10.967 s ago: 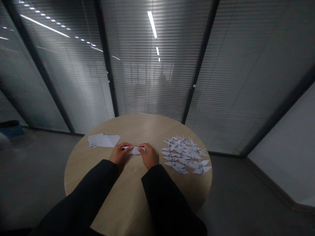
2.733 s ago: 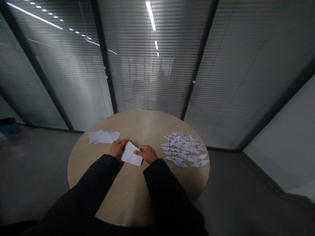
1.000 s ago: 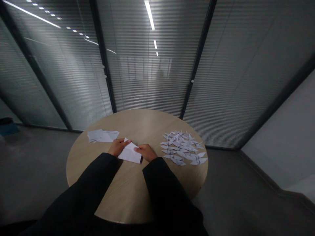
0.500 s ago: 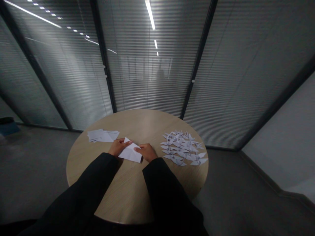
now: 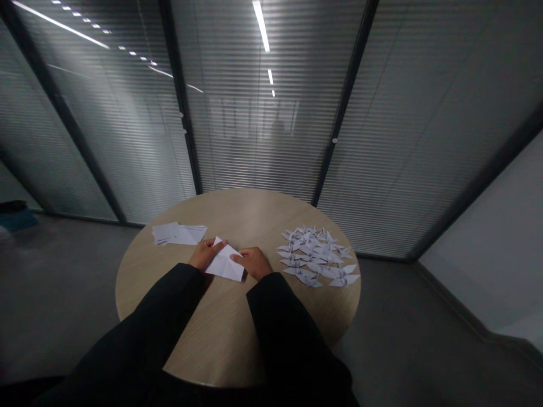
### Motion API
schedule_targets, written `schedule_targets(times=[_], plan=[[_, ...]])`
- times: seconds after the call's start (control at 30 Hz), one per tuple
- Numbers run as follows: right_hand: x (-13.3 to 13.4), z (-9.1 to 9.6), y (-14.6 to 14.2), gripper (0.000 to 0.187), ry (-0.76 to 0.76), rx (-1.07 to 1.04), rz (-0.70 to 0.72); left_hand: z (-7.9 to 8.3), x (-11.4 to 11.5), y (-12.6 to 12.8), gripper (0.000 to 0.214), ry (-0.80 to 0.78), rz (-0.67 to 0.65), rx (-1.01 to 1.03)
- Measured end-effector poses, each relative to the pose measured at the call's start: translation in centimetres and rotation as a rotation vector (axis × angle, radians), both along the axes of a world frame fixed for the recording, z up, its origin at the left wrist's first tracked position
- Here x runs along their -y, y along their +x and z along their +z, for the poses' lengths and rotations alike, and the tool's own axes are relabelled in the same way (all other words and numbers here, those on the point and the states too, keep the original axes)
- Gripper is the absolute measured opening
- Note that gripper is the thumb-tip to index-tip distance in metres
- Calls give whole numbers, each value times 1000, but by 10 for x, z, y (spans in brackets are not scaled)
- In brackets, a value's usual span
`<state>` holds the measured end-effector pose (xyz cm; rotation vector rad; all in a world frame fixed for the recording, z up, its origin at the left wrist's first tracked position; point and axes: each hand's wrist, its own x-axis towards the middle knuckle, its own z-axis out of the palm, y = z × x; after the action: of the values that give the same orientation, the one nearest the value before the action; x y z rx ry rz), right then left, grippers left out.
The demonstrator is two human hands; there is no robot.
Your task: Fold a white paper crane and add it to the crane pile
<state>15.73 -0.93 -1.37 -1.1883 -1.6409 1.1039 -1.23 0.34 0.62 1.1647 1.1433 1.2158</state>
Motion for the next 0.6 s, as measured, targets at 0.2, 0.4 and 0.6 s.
schedule_targets(times=[0.2, 0.4, 0.6], plan=[[3, 4, -1, 34, -12, -49, 41, 0, -2, -2, 39, 19, 68, -39], [2, 5, 0, 34, -5, -17, 46, 3, -2, -2, 40, 47, 172, -103], [1, 4, 0, 34, -19, -18, 83, 8, -4, -4, 31, -62, 185, -87]])
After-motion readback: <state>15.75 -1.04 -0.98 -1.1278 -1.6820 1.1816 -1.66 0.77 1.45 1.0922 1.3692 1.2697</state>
